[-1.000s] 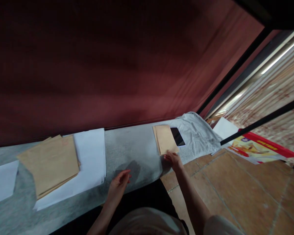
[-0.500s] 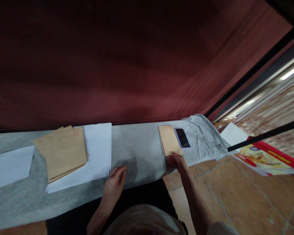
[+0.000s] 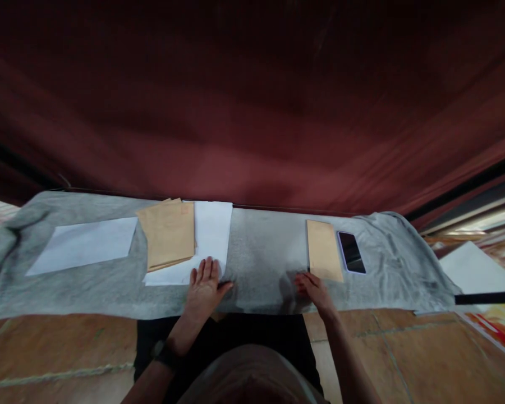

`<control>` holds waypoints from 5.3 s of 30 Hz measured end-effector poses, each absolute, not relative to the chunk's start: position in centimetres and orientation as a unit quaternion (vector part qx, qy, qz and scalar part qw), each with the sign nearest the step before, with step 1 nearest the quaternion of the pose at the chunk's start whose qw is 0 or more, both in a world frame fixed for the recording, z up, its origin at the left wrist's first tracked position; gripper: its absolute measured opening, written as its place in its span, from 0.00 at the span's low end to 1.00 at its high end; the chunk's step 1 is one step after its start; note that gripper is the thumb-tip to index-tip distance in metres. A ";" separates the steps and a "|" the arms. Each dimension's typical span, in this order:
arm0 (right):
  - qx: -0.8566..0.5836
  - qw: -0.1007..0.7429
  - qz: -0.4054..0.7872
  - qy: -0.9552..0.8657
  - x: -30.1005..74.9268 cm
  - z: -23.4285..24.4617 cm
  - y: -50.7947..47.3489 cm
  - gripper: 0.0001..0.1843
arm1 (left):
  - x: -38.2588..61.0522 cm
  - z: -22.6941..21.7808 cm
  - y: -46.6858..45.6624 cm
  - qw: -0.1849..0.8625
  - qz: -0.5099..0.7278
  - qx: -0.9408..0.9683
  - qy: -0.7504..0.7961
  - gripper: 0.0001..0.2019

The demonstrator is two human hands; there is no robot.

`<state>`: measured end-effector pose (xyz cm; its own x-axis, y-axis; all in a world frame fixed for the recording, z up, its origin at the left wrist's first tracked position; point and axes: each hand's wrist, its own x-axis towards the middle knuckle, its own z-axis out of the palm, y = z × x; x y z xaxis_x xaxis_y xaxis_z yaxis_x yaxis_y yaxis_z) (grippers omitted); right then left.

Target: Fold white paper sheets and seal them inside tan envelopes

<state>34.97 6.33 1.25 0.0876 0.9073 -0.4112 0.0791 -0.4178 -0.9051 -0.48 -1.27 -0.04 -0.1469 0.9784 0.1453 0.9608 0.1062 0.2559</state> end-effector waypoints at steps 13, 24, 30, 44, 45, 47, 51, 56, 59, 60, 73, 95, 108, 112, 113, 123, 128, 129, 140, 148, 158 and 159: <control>-0.614 0.346 0.534 -0.466 32.8 0.6 6.3 0.17 | -4.1 2.7 -1.7 0.277 0.386 0.474 0.741 0.17; -0.565 0.362 0.585 -0.456 29.1 1.6 5.8 0.21 | 2.2 5.8 -0.5 0.252 0.418 0.542 0.684 0.12; -0.503 0.372 0.638 -0.450 25.7 3.3 5.9 0.27 | 11.7 5.0 -0.4 0.190 0.317 0.720 0.587 0.09; -0.598 0.431 0.568 -0.366 31.0 0.5 5.6 0.15 | 6.1 2.1 -2.1 0.137 0.287 0.729 0.606 0.23; -0.606 0.435 0.562 -0.359 31.2 0.4 5.4 0.16 | 5.0 1.8 -2.3 0.138 0.266 0.736 0.607 0.27; -0.617 0.437 0.554 -0.348 31.6 0.6 5.1 0.20 | 3.4 1.4 -2.7 0.145 0.222 0.760 0.594 0.32; -0.605 0.441 0.540 -0.385 31.8 2.4 4.9 0.26 | 3.0 1.0 -2.6 0.154 0.194 0.773 0.584 0.36; -0.548 0.413 0.598 -0.414 32.8 4.1 5.0 0.19 | 3.3 1.3 -1.7 0.207 0.205 0.785 0.547 0.38; -0.543 0.403 0.622 -0.394 33.4 3.4 5.1 0.20 | 2.7 1.3 -1.7 0.239 0.216 0.777 0.541 0.38; -0.555 0.400 0.608 -0.403 33.5 2.9 5.2 0.19 | 2.6 1.3 -1.7 0.243 0.220 0.771 0.546 0.37; -0.627 0.346 0.167 -0.678 30.7 0.5 6.5 0.19 | 11.2 -0.3 4.7 0.033 0.199 0.787 0.583 0.28; -0.533 0.180 0.012 -0.827 22.6 -2.2 17.9 0.29 | 7.0 -1.1 15.0 -0.013 0.142 0.721 0.679 0.30; -0.588 0.213 -0.036 -0.779 26.8 -3.0 18.0 0.32 | 7.0 -0.8 14.8 0.017 0.174 0.670 0.722 0.31; -0.623 0.221 -0.018 -0.751 27.0 -2.6 17.1 0.32 | 7.6 -0.3 13.5 0.014 0.175 0.669 0.722 0.31; -0.623 0.225 -0.007 -0.749 26.8 -2.4 16.6 0.31 | 8.0 -0.2 12.7 0.011 0.178 0.681 0.710 0.31; -0.498 0.188 0.084 -0.842 25.3 -1.3 8.4 0.28 | 11.9 -1.0 4.7 0.030 0.122 0.784 0.607 0.30; -0.510 0.179 0.050 -0.840 26.0 -1.1 7.8 0.29 | 10.3 -0.4 4.4 0.022 0.132 0.771 0.622 0.29; -0.510 0.176 0.044 -0.841 26.2 -1.1 7.8 0.30 | 10.2 -0.2 4.4 0.021 0.136 0.765 0.630 0.30; -0.540 0.193 0.003 -0.819 28.6 -1.8 7.5 0.32 | 9.6 0.0 3.1 0.009 0.158 0.732 0.663 0.30; -0.572 0.203 -0.001 -0.795 29.7 -2.4 7.0 0.33 | 9.2 0.4 2.2 0.019 0.157 0.713 0.683 0.30; -0.513 0.163 0.073 -0.840 25.9 -1.2 4.3 0.29 | 12.4 0.0 0.8 0.042 0.117 0.781 0.613 0.30; -0.512 0.158 0.069 -0.842 26.0 -1.2 4.2 0.29 | 12.3 -0.1 0.7 0.045 0.113 0.785 0.607 0.30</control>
